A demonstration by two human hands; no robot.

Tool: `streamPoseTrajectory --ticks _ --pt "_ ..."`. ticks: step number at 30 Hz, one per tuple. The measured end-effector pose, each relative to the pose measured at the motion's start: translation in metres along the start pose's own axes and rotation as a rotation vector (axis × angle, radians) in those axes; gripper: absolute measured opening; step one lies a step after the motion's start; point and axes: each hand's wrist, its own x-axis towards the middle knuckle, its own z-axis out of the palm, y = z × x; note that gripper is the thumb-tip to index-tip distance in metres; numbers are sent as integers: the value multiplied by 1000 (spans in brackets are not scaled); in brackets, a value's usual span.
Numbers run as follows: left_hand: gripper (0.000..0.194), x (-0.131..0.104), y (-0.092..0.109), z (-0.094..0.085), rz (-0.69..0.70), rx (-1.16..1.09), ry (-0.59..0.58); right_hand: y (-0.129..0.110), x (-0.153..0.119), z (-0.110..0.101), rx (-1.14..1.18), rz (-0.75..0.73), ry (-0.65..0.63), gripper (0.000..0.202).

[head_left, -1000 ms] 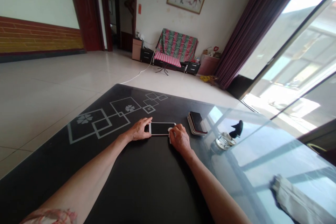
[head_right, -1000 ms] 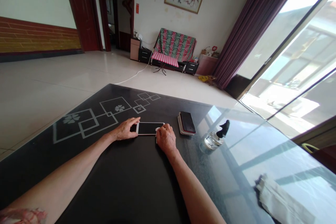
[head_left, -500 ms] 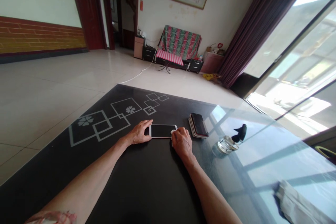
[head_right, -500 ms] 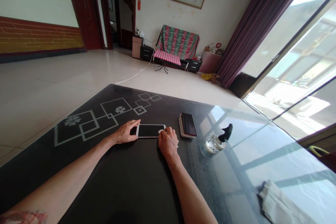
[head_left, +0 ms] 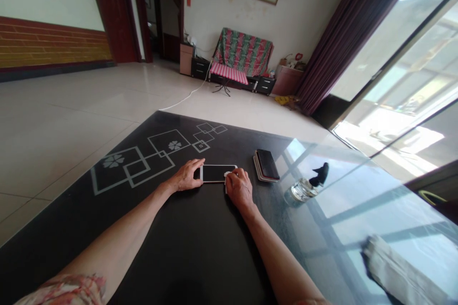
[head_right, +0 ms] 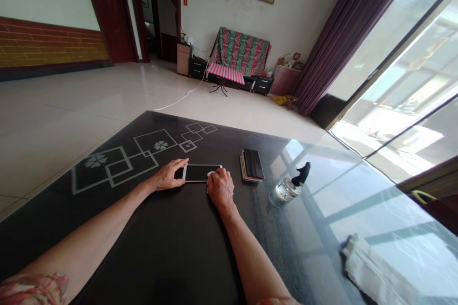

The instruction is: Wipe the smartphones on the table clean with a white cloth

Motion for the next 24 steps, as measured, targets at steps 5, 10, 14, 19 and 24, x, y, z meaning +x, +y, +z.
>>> streamPoseTrajectory --ticks 5,10,14,19,24 --pt "76 1 -2 1 12 10 3 0 4 2 -17 -34 -13 22" --pt "75 1 -5 2 27 -4 16 -3 0 3 -53 -57 -14 23" --pt "71 2 -6 3 38 22 32 -6 -3 5 -75 -57 -1 26" --pt "70 3 -5 5 14 51 36 -7 -4 5 -78 -54 5 25" --pt "70 2 -2 7 17 90 48 -8 -4 5 -65 -44 16 23"
